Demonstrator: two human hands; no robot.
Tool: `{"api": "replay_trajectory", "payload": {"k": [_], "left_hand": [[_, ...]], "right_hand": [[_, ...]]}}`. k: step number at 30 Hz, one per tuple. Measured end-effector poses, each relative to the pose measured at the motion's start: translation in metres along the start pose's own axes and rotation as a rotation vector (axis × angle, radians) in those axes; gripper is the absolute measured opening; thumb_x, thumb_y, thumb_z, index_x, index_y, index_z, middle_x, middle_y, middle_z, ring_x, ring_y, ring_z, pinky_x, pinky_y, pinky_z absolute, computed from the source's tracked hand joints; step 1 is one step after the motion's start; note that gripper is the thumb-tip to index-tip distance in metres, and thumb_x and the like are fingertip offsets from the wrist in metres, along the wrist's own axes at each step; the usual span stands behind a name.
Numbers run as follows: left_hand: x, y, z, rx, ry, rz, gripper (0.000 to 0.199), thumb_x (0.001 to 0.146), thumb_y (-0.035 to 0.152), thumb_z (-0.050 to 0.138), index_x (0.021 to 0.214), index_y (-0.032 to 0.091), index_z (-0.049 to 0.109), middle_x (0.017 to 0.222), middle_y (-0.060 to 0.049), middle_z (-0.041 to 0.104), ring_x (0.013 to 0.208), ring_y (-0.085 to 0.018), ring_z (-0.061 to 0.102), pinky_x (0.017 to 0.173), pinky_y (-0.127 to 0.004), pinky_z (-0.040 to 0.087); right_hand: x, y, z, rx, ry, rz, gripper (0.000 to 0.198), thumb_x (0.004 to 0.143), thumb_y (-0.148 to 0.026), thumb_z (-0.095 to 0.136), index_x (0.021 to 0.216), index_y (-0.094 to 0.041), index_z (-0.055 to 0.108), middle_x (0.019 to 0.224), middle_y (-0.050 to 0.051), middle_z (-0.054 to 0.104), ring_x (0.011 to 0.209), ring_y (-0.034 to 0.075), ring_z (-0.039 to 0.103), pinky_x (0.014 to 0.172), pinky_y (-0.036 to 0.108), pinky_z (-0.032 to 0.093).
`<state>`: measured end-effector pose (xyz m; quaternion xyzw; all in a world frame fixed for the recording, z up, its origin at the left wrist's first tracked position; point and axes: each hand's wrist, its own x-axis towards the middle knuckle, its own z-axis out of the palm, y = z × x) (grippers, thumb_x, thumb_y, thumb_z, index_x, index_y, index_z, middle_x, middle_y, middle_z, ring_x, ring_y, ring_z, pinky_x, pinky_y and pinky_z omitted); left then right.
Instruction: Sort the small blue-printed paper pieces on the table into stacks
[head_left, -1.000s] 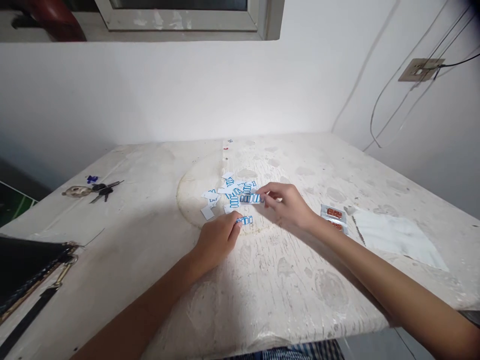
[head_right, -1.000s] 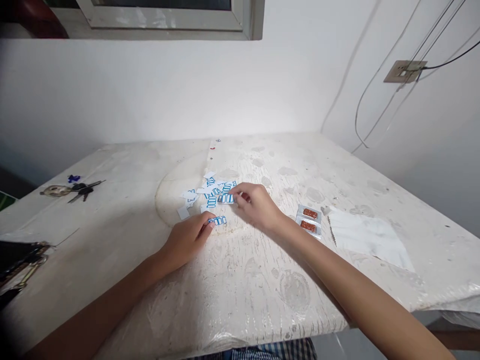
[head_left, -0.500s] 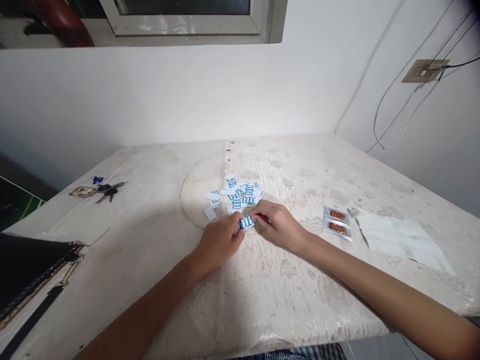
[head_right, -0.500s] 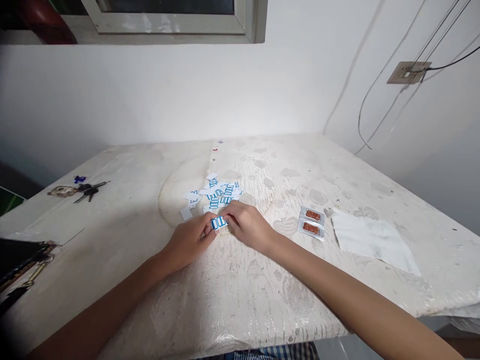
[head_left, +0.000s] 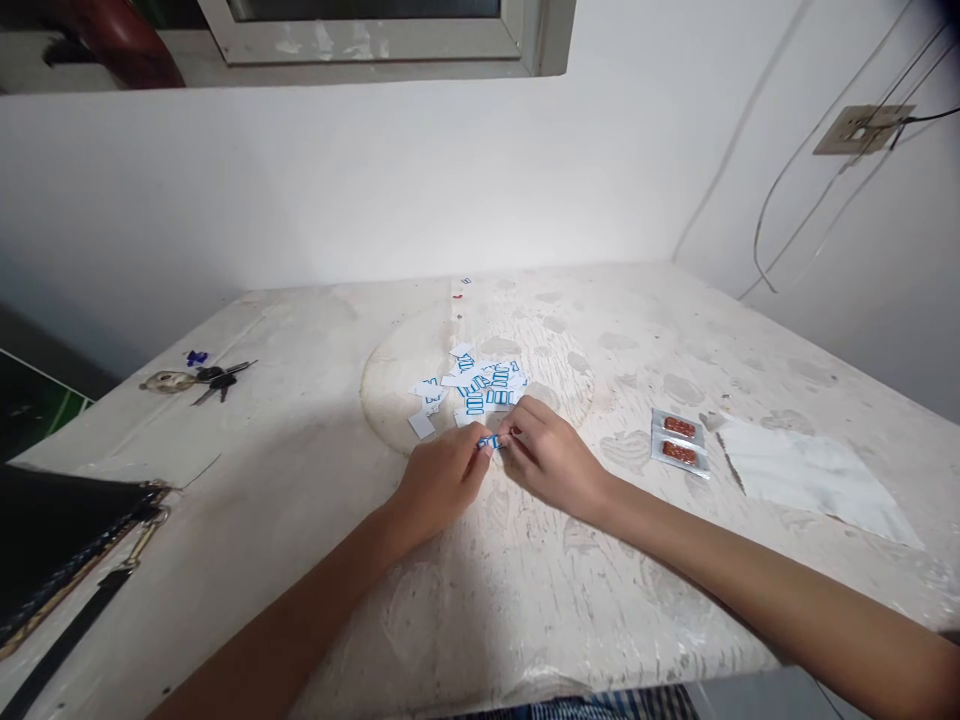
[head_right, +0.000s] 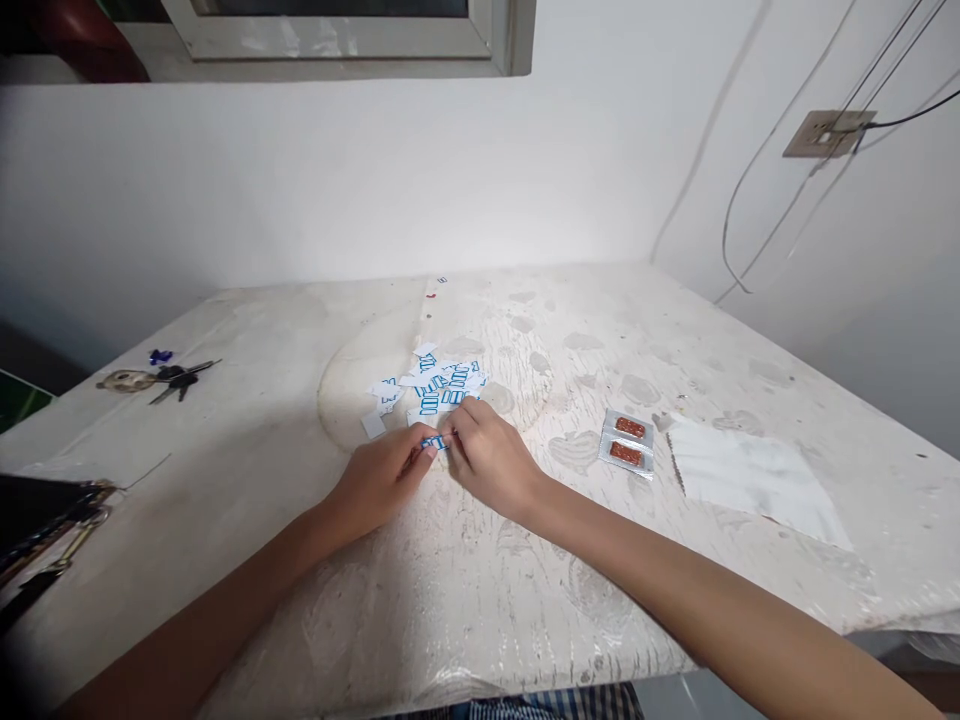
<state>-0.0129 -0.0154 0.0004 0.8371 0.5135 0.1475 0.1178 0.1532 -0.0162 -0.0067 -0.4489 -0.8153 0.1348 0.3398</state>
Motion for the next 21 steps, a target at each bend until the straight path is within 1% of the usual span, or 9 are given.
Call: {"api": "replay_trajectory", "payload": {"k": [2, 4, 6, 7, 9, 11, 13, 17, 21], "left_hand": [[0.000, -0.001, 0.002, 0.014, 0.006, 0.002, 0.028, 0.090, 0.030, 0.025, 0.091, 0.021, 0.052, 0.082, 0.000, 0.060, 0.070, -0.013, 0.053, 0.058, -0.025, 0.033], [0.001, -0.001, 0.003, 0.028, 0.008, -0.003, 0.028, 0.090, 0.029, 0.025, 0.090, 0.021, 0.052, 0.082, 0.000, 0.060, 0.070, -0.013, 0.053, 0.058, -0.025, 0.032], [0.001, 0.000, 0.003, 0.037, 0.011, -0.006, 0.026, 0.089, 0.029, 0.026, 0.092, 0.021, 0.051, 0.083, 0.000, 0.060, 0.071, -0.014, 0.053, 0.058, -0.025, 0.032], [0.001, 0.000, 0.003, 0.041, 0.013, -0.006, 0.026, 0.089, 0.029, 0.027, 0.092, 0.022, 0.051, 0.083, 0.000, 0.060, 0.072, -0.014, 0.053, 0.059, -0.025, 0.033], [0.001, 0.001, 0.003, 0.049, 0.012, -0.005, 0.026, 0.089, 0.029, 0.027, 0.093, 0.022, 0.051, 0.084, -0.001, 0.060, 0.074, -0.015, 0.054, 0.060, -0.025, 0.033], [0.002, 0.001, 0.003, 0.054, 0.009, -0.005, 0.026, 0.089, 0.028, 0.026, 0.094, 0.021, 0.051, 0.085, -0.001, 0.061, 0.074, -0.015, 0.054, 0.060, -0.026, 0.034], [0.002, 0.001, 0.003, 0.056, 0.009, -0.005, 0.027, 0.089, 0.028, 0.026, 0.096, 0.021, 0.051, 0.086, -0.001, 0.061, 0.075, -0.015, 0.054, 0.062, -0.026, 0.035], [0.002, 0.000, 0.004, 0.078, 0.003, -0.009, 0.028, 0.089, 0.029, 0.025, 0.097, 0.021, 0.051, 0.088, -0.002, 0.061, 0.076, -0.015, 0.055, 0.062, -0.026, 0.035], [0.002, -0.001, 0.005, 0.095, 0.005, 0.000, 0.028, 0.090, 0.029, 0.025, 0.097, 0.021, 0.051, 0.087, -0.001, 0.061, 0.076, -0.015, 0.054, 0.062, -0.026, 0.035]], "right_hand": [[0.002, 0.002, -0.003, 0.022, 0.028, 0.009, 0.009, 0.082, -0.016, 0.042, 0.086, -0.019, 0.049, 0.090, 0.007, 0.051, 0.080, 0.017, 0.049, 0.063, 0.027, 0.041], [0.006, 0.009, -0.009, 0.023, 0.093, 0.043, 0.012, 0.083, -0.019, 0.042, 0.093, -0.019, 0.050, 0.092, 0.007, 0.053, 0.082, 0.017, 0.050, 0.066, 0.028, 0.042], [0.013, 0.020, -0.014, -0.024, 0.160, 0.080, 0.016, 0.085, -0.020, 0.040, 0.093, -0.019, 0.053, 0.090, 0.007, 0.055, 0.084, 0.019, 0.051, 0.070, 0.031, 0.042], [0.016, 0.026, -0.015, -0.061, 0.164, 0.075, 0.017, 0.085, -0.019, 0.039, 0.092, -0.018, 0.055, 0.090, 0.008, 0.057, 0.085, 0.020, 0.051, 0.072, 0.033, 0.042], [0.022, 0.039, -0.014, -0.121, 0.113, -0.009, 0.020, 0.084, -0.017, 0.040, 0.093, -0.017, 0.058, 0.096, 0.009, 0.058, 0.091, 0.022, 0.051, 0.078, 0.036, 0.041], [0.027, 0.049, -0.009, -0.139, 0.048, -0.109, 0.023, 0.084, -0.017, 0.041, 0.100, -0.016, 0.058, 0.104, 0.011, 0.058, 0.099, 0.022, 0.050, 0.084, 0.037, 0.040], [0.030, 0.054, -0.002, -0.126, 0.016, -0.161, 0.027, 0.085, -0.016, 0.041, 0.107, -0.016, 0.057, 0.108, 0.010, 0.059, 0.104, 0.022, 0.050, 0.088, 0.038, 0.039], [0.034, 0.054, 0.006, -0.107, 0.004, -0.175, 0.031, 0.085, -0.013, 0.040, 0.112, -0.019, 0.055, 0.099, 0.008, 0.062, 0.097, 0.020, 0.052, 0.083, 0.037, 0.041], [0.034, 0.050, 0.004, -0.203, 0.022, -0.171, 0.031, 0.085, -0.013, 0.039, 0.112, -0.017, 0.054, 0.093, 0.010, 0.062, 0.090, 0.022, 0.052, 0.080, 0.037, 0.039]]}}
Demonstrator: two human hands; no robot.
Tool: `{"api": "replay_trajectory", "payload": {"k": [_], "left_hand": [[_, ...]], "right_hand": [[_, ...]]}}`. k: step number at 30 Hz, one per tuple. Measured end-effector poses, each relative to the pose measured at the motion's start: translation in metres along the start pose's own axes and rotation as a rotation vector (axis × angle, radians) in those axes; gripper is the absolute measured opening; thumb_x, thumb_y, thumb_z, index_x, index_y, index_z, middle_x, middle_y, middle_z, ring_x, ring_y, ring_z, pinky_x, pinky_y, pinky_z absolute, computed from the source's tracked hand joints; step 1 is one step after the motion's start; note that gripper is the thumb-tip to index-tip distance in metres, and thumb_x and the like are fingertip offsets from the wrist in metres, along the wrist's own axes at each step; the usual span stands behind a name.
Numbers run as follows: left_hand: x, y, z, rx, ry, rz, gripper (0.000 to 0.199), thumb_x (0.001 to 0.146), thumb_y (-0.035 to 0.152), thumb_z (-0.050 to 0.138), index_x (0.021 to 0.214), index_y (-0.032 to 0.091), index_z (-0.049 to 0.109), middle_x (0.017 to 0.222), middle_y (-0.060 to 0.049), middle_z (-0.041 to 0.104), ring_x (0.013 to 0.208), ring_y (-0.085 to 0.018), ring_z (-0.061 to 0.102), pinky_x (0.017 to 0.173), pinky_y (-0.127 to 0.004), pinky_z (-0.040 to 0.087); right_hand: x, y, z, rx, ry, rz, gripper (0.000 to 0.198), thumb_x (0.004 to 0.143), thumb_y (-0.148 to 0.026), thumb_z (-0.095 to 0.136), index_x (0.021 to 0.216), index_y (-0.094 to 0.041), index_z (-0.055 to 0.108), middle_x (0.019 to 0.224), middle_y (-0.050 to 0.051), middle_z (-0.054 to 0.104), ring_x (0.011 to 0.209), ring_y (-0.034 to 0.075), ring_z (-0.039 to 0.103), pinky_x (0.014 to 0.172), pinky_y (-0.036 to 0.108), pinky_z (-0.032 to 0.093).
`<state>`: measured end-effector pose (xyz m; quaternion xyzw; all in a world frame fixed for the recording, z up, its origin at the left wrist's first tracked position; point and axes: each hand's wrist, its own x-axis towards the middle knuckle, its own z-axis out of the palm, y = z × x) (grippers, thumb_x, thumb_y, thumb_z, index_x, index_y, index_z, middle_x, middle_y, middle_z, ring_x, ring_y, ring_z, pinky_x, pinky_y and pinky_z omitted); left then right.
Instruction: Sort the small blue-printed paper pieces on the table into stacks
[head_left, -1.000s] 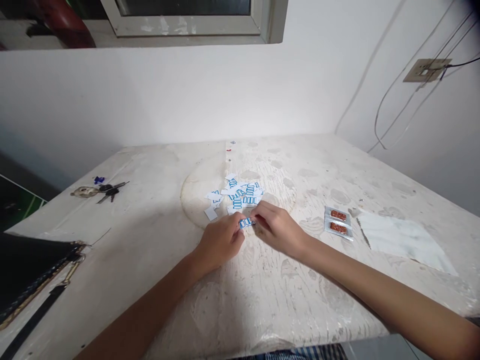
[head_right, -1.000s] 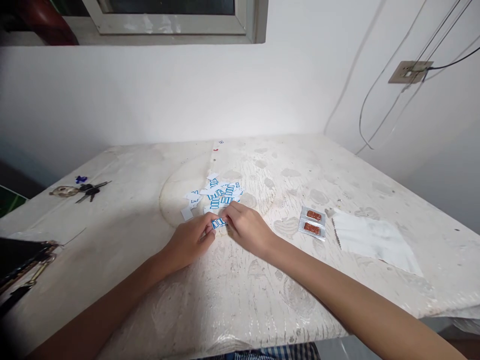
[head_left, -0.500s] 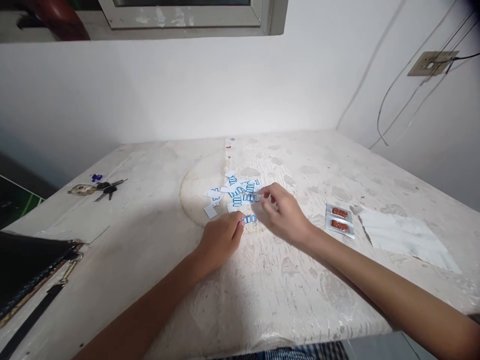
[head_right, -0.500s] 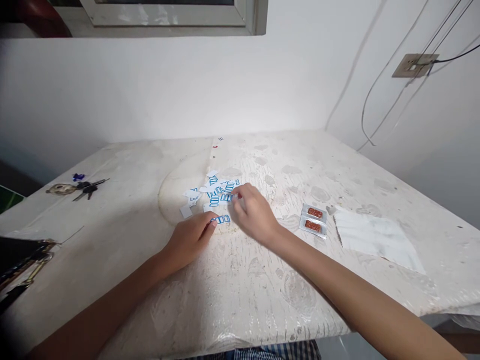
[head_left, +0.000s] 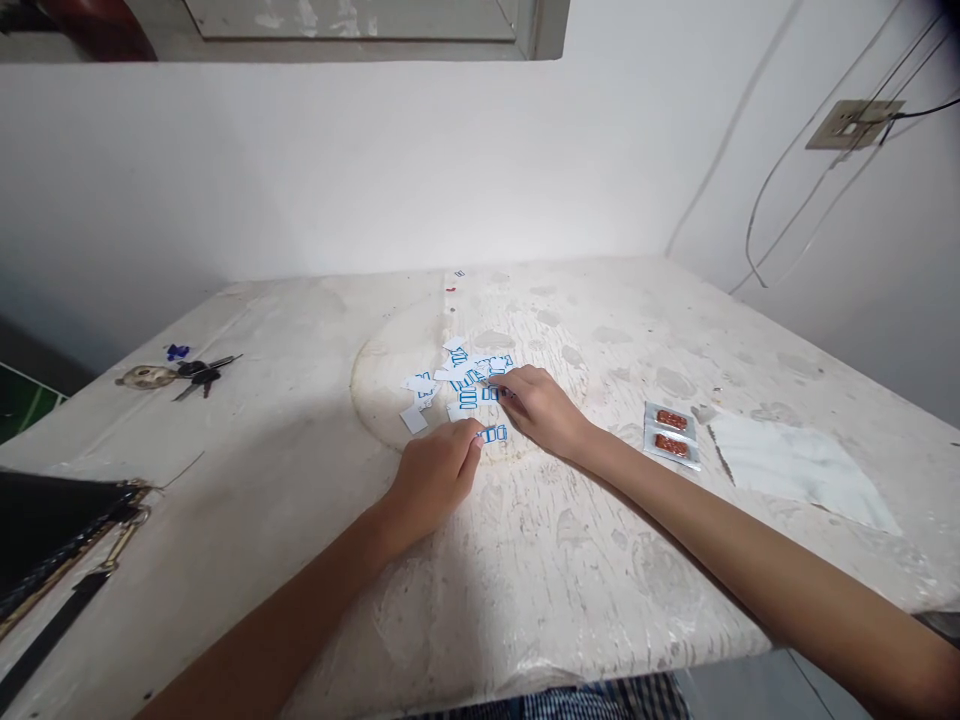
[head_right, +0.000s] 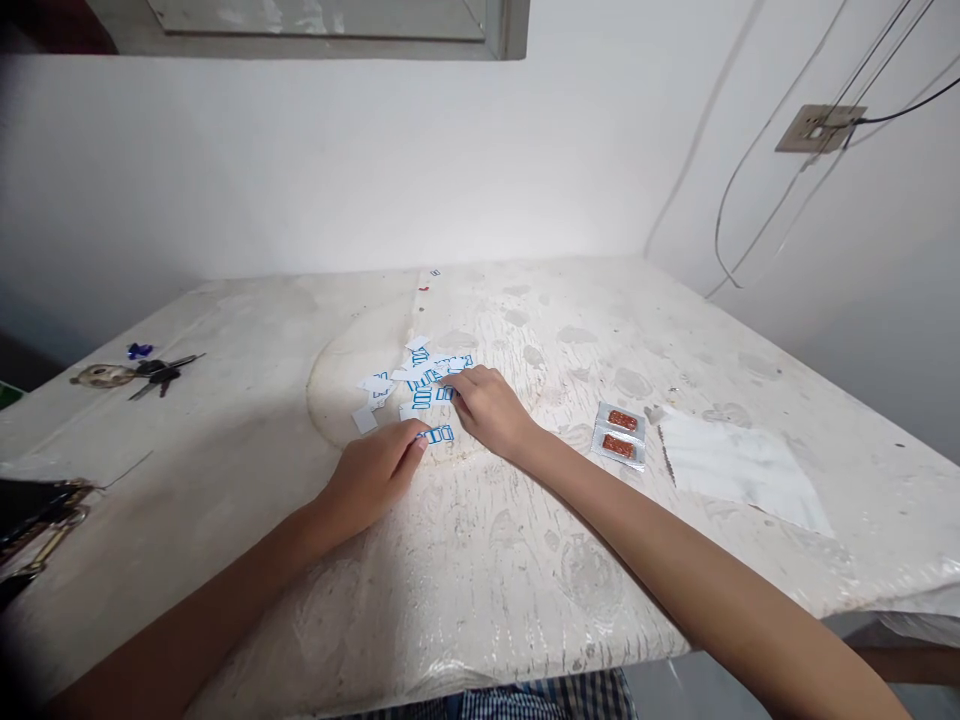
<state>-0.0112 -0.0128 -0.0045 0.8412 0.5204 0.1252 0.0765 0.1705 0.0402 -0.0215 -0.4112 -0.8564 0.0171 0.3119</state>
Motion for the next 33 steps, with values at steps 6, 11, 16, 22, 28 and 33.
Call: {"api": "replay_trajectory", "payload": {"k": [6, 11, 16, 22, 28, 33], "left_hand": [[0.000, 0.001, 0.000, -0.017, 0.005, 0.001, 0.029, 0.090, 0.030, 0.024, 0.096, 0.022, 0.051, 0.085, -0.001, 0.061, 0.076, -0.015, 0.054, 0.062, -0.026, 0.035], [0.000, 0.002, -0.002, -0.044, -0.007, -0.014, 0.029, 0.089, 0.030, 0.025, 0.096, 0.021, 0.052, 0.085, -0.001, 0.061, 0.075, -0.015, 0.053, 0.061, -0.026, 0.035], [0.000, 0.002, -0.002, -0.049, 0.001, -0.014, 0.028, 0.089, 0.031, 0.026, 0.098, 0.022, 0.052, 0.086, -0.001, 0.061, 0.074, -0.014, 0.054, 0.061, -0.026, 0.035], [0.000, 0.002, -0.003, -0.070, 0.006, -0.026, 0.028, 0.089, 0.033, 0.028, 0.100, 0.023, 0.052, 0.084, 0.001, 0.061, 0.072, -0.014, 0.055, 0.059, -0.025, 0.034], [0.001, 0.002, -0.003, -0.077, 0.009, -0.042, 0.025, 0.088, 0.032, 0.030, 0.099, 0.024, 0.051, 0.080, 0.001, 0.061, 0.069, -0.013, 0.055, 0.058, -0.024, 0.033], [0.000, 0.001, -0.003, -0.106, 0.008, -0.034, 0.020, 0.086, 0.029, 0.034, 0.094, 0.023, 0.052, 0.075, 0.002, 0.058, 0.063, -0.012, 0.052, 0.054, -0.023, 0.030]], "right_hand": [[-0.001, 0.000, -0.006, -0.110, -0.001, -0.011, 0.031, 0.085, -0.015, 0.039, 0.113, -0.013, 0.052, 0.090, 0.011, 0.060, 0.085, 0.023, 0.050, 0.077, 0.038, 0.037], [-0.002, -0.008, -0.018, 0.140, 0.113, 0.066, 0.027, 0.076, -0.008, 0.043, 0.093, -0.018, 0.062, 0.089, 0.008, 0.055, 0.085, 0.020, 0.050, 0.077, 0.035, 0.040], [-0.006, -0.021, -0.032, 0.538, 0.116, 0.244, 0.024, 0.074, -0.009, 0.044, 0.076, -0.019, 0.066, 0.093, 0.006, 0.053, 0.084, 0.017, 0.053, 0.070, 0.032, 0.044], [-0.008, -0.024, -0.040, 0.955, -0.179, 0.439, 0.023, 0.075, -0.025, 0.057, 0.095, -0.016, 0.063, 0.079, 0.005, 0.059, 0.062, 0.012, 0.053, 0.051, 0.026, 0.041], [-0.010, -0.026, -0.037, 0.994, -0.125, 0.464, 0.035, 0.076, -0.019, 0.053, 0.111, -0.020, 0.052, 0.076, 0.002, 0.058, 0.053, 0.010, 0.053, 0.046, 0.025, 0.041], [-0.013, -0.034, -0.038, 0.637, -0.157, 0.184, 0.017, 0.079, -0.015, 0.047, 0.089, -0.019, 0.061, 0.075, 0.001, 0.060, 0.060, 0.010, 0.052, 0.053, 0.024, 0.041]]}}
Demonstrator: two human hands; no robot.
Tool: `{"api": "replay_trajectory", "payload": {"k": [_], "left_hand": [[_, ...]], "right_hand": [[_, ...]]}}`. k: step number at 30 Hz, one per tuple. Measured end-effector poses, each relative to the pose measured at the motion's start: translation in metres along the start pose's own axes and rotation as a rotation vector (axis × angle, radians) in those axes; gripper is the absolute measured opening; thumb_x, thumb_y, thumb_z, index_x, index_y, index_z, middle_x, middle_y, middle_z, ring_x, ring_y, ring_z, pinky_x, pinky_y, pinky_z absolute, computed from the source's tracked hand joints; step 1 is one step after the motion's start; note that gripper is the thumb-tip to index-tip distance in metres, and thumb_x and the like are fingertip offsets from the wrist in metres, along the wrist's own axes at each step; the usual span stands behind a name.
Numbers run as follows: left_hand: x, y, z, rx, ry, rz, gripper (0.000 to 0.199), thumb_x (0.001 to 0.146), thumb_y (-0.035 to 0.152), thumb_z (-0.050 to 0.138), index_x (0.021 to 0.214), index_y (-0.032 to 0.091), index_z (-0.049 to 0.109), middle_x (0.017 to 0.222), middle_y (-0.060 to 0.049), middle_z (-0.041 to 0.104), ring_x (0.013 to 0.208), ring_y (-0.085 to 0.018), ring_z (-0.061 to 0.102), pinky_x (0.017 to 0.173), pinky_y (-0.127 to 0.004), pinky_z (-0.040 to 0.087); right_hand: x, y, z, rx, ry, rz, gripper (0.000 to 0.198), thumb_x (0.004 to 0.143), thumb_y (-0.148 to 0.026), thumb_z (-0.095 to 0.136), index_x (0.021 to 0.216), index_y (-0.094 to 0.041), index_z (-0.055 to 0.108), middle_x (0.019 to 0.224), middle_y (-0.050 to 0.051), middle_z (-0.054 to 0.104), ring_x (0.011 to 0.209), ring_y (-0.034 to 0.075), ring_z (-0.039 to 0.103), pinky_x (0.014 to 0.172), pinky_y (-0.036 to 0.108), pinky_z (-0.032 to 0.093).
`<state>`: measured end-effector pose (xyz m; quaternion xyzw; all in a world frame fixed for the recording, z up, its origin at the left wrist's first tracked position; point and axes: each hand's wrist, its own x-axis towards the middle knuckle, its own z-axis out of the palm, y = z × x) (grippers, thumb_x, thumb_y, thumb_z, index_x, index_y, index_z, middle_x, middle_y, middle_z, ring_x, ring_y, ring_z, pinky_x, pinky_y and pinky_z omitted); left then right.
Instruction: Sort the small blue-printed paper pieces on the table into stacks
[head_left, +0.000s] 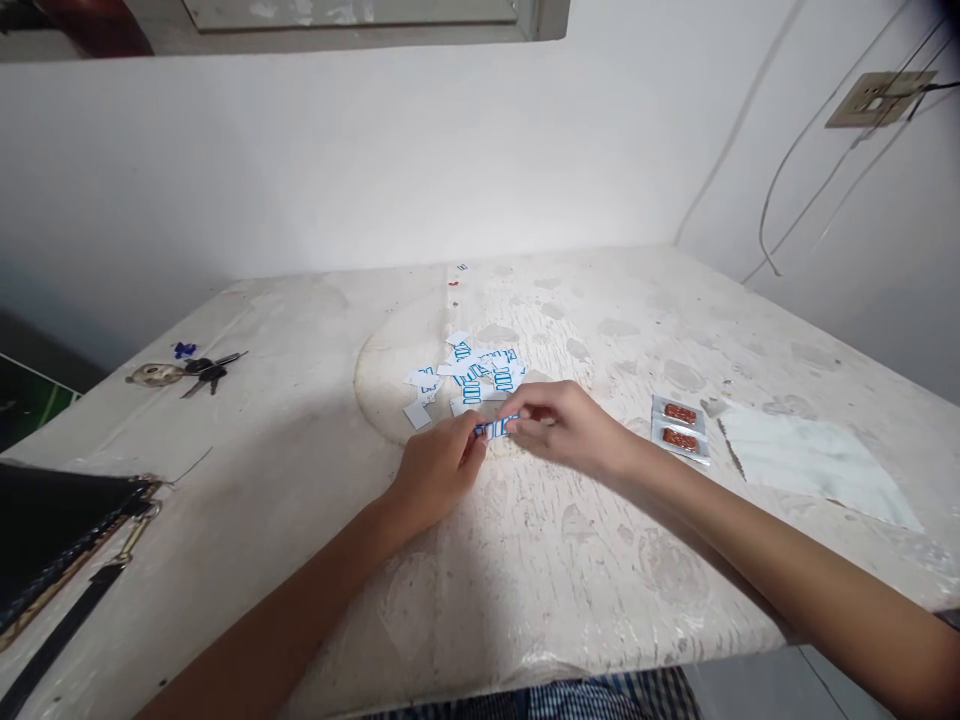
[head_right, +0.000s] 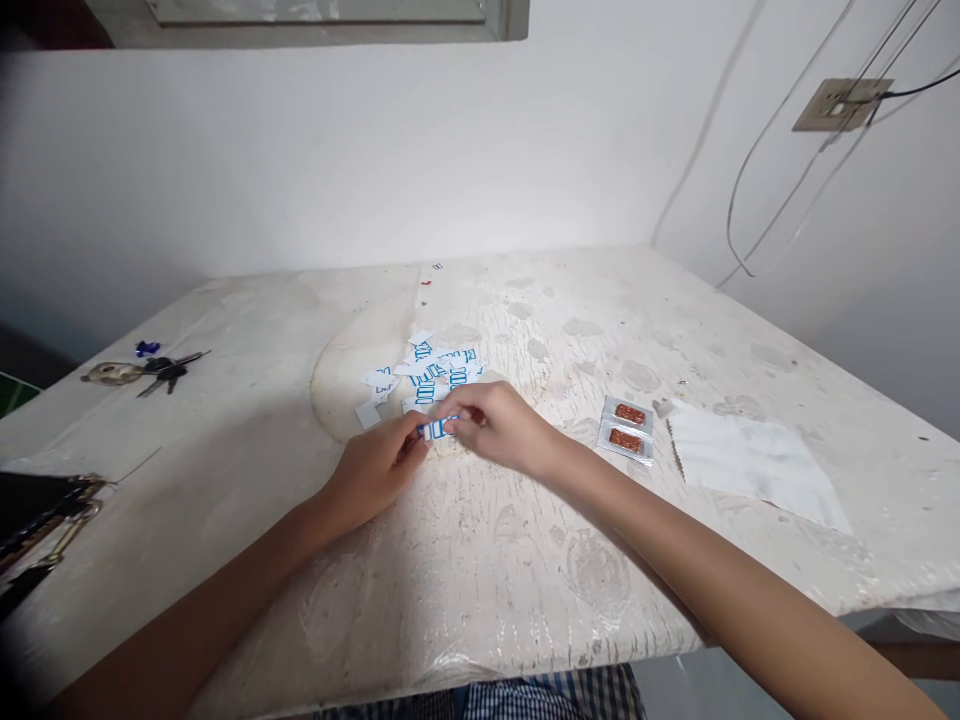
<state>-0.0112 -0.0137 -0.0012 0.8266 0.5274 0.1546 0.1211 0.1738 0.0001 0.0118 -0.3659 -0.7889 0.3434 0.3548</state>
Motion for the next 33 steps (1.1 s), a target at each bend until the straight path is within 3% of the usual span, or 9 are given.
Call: {"api": "replay_trajectory", "payload": {"k": [3, 5, 14, 27, 29, 33], "left_hand": [[0.000, 0.000, 0.000, -0.018, -0.014, -0.006, 0.016, 0.083, 0.028, 0.038, 0.089, 0.022, 0.051, 0.070, 0.003, 0.056, 0.061, -0.011, 0.050, 0.052, -0.022, 0.028], [0.000, 0.000, 0.000, -0.029, -0.020, -0.018, 0.014, 0.082, 0.027, 0.039, 0.089, 0.022, 0.051, 0.068, 0.004, 0.055, 0.060, -0.011, 0.049, 0.052, -0.022, 0.027], [-0.001, -0.001, -0.001, -0.057, -0.026, -0.007, 0.017, 0.080, 0.024, 0.041, 0.094, 0.024, 0.050, 0.069, 0.005, 0.054, 0.062, -0.011, 0.049, 0.054, -0.022, 0.029], [-0.001, -0.003, 0.002, -0.005, -0.006, -0.001, 0.020, 0.083, 0.025, 0.035, 0.096, 0.023, 0.051, 0.081, 0.001, 0.059, 0.067, -0.012, 0.052, 0.055, -0.023, 0.032], [-0.001, -0.003, 0.002, -0.004, -0.007, 0.007, 0.021, 0.085, 0.026, 0.033, 0.095, 0.022, 0.051, 0.082, 0.001, 0.059, 0.067, -0.012, 0.052, 0.056, -0.024, 0.032], [-0.002, -0.002, 0.001, -0.015, -0.005, 0.015, 0.021, 0.085, 0.025, 0.032, 0.094, 0.022, 0.051, 0.080, 0.001, 0.059, 0.067, -0.013, 0.053, 0.056, -0.024, 0.032]], "right_hand": [[-0.002, 0.000, 0.004, -0.179, -0.017, -0.172, 0.024, 0.079, -0.007, 0.042, 0.087, -0.017, 0.063, 0.081, 0.003, 0.060, 0.073, 0.011, 0.054, 0.063, 0.024, 0.042], [-0.003, 0.002, 0.009, -0.228, 0.018, -0.206, 0.025, 0.079, -0.005, 0.041, 0.088, -0.016, 0.062, 0.083, 0.005, 0.058, 0.076, 0.012, 0.053, 0.066, 0.024, 0.042], [-0.005, 0.004, 0.020, -0.305, 0.146, -0.101, 0.017, 0.081, -0.009, 0.042, 0.081, -0.015, 0.058, 0.078, 0.003, 0.053, 0.068, 0.011, 0.049, 0.060, 0.023, 0.038], [-0.007, 0.002, 0.025, -0.313, 0.172, 0.041, 0.011, 0.076, -0.008, 0.048, 0.072, -0.017, 0.053, 0.078, 0.002, 0.052, 0.065, 0.010, 0.046, 0.057, 0.023, 0.035], [-0.007, 0.004, 0.024, -0.306, 0.172, 0.038, 0.009, 0.076, -0.010, 0.049, 0.078, -0.017, 0.054, 0.085, 0.003, 0.051, 0.068, 0.011, 0.047, 0.057, 0.023, 0.036], [-0.007, 0.007, 0.022, -0.251, 0.074, -0.005, 0.028, 0.076, -0.010, 0.049, 0.102, -0.019, 0.052, 0.096, 0.005, 0.053, 0.071, 0.012, 0.049, 0.062, 0.024, 0.039]]}}
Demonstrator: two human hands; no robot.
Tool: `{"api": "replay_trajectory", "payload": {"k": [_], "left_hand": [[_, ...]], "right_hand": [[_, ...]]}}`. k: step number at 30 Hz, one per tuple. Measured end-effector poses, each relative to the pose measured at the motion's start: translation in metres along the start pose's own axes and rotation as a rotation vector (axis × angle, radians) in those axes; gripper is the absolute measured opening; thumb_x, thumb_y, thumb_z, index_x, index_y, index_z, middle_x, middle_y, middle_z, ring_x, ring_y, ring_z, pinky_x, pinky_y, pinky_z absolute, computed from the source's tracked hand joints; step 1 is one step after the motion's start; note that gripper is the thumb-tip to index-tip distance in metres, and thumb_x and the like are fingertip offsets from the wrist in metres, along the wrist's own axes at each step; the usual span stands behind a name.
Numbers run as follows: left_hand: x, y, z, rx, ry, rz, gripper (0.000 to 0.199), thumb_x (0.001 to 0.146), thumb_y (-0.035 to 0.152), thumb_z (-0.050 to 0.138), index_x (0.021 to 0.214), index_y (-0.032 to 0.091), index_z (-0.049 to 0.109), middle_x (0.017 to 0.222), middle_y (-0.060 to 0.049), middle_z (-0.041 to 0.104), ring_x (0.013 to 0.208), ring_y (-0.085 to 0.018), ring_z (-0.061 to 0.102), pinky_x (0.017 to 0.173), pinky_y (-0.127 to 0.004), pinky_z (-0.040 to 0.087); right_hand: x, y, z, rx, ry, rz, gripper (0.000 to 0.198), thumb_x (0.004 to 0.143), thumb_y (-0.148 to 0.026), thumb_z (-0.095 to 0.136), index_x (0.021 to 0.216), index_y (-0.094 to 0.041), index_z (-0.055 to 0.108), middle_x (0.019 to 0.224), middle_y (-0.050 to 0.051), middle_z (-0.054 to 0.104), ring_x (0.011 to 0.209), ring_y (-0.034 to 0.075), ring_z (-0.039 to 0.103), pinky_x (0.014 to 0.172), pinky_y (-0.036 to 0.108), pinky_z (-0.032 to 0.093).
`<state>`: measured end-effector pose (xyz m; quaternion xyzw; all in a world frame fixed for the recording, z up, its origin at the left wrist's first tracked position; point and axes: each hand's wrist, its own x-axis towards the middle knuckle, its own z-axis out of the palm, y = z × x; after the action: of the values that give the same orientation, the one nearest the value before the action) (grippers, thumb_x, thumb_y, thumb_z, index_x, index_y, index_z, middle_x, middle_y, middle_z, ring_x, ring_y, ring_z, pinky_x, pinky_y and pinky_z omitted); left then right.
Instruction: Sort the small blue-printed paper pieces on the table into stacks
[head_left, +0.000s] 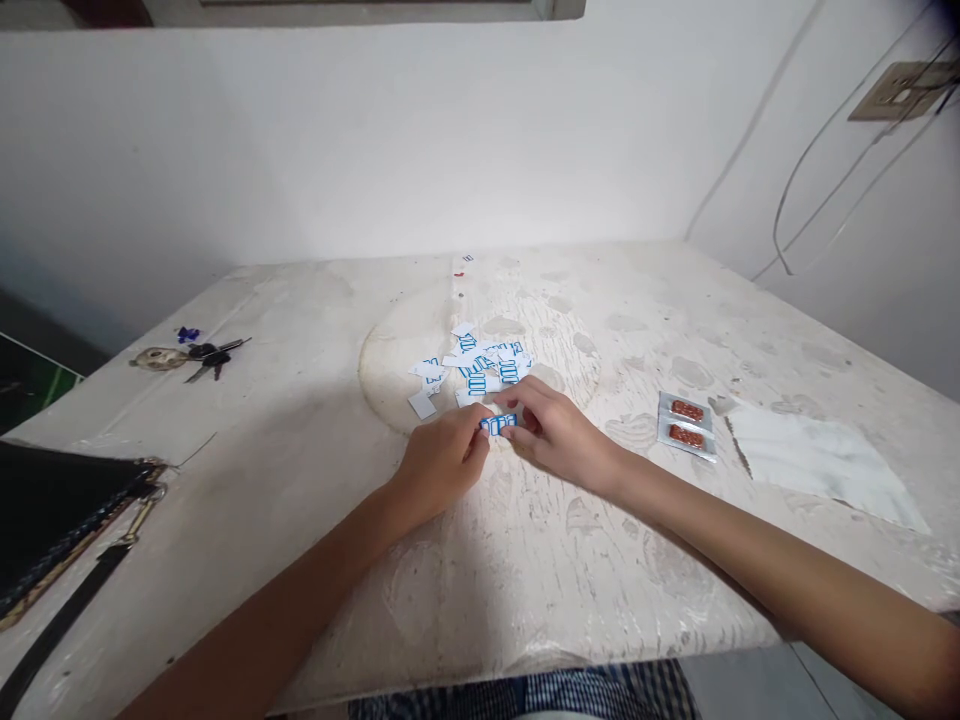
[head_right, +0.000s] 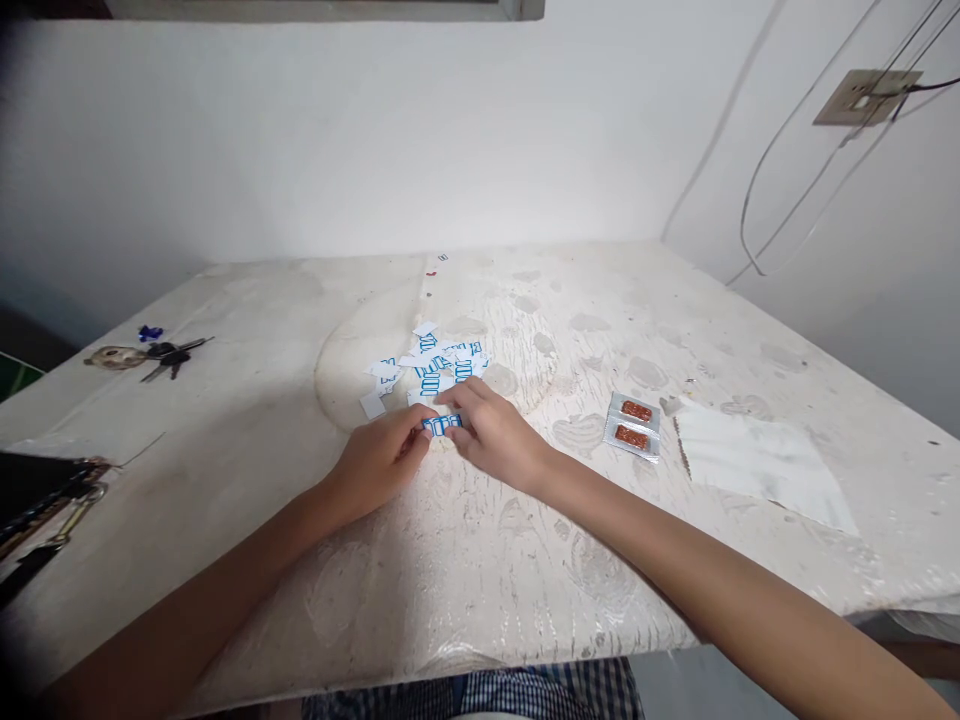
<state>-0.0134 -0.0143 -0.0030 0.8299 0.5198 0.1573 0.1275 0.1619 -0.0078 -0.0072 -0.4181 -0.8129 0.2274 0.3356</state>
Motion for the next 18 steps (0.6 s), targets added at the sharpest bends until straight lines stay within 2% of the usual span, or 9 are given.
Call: {"api": "replay_trajectory", "payload": {"k": [3, 8, 14, 18], "left_hand": [[-0.0006, 0.0004, -0.0007, -0.034, 0.000, -0.007, 0.019, 0.084, 0.026, 0.034, 0.093, 0.023, 0.050, 0.078, 0.002, 0.059, 0.066, -0.012, 0.053, 0.055, -0.024, 0.032], [-0.0012, 0.0012, -0.0026, -0.123, 0.011, -0.033, 0.015, 0.082, 0.025, 0.037, 0.094, 0.024, 0.046, 0.067, 0.006, 0.055, 0.060, -0.011, 0.051, 0.054, -0.022, 0.032], [-0.0013, 0.0032, -0.0050, -0.118, 0.002, -0.026, 0.014, 0.083, 0.028, 0.036, 0.089, 0.024, 0.048, 0.063, 0.006, 0.053, 0.057, -0.010, 0.048, 0.052, -0.022, 0.029], [-0.0011, 0.0031, -0.0044, -0.136, 0.000, -0.020, 0.016, 0.084, 0.032, 0.036, 0.084, 0.023, 0.049, 0.059, 0.007, 0.051, 0.053, -0.009, 0.046, 0.051, -0.022, 0.028]], "right_hand": [[0.0007, 0.0002, -0.0005, 0.024, -0.061, -0.018, 0.027, 0.077, -0.009, 0.046, 0.101, -0.019, 0.055, 0.090, 0.004, 0.059, 0.072, 0.012, 0.051, 0.064, 0.025, 0.040], [0.0016, -0.0032, -0.0016, 0.050, -0.071, -0.012, 0.026, 0.078, -0.010, 0.044, 0.100, -0.018, 0.057, 0.085, 0.003, 0.060, 0.065, 0.011, 0.050, 0.061, 0.024, 0.038], [0.0016, -0.0043, -0.0019, 0.038, -0.096, 0.023, 0.014, 0.079, -0.012, 0.043, 0.084, -0.016, 0.055, 0.069, 0.000, 0.056, 0.058, 0.010, 0.046, 0.058, 0.023, 0.035], [0.0010, -0.0031, -0.0006, 0.042, -0.083, -0.010, 0.018, 0.078, -0.010, 0.041, 0.088, -0.017, 0.055, 0.070, 0.000, 0.056, 0.057, 0.009, 0.045, 0.057, 0.022, 0.035]]}}
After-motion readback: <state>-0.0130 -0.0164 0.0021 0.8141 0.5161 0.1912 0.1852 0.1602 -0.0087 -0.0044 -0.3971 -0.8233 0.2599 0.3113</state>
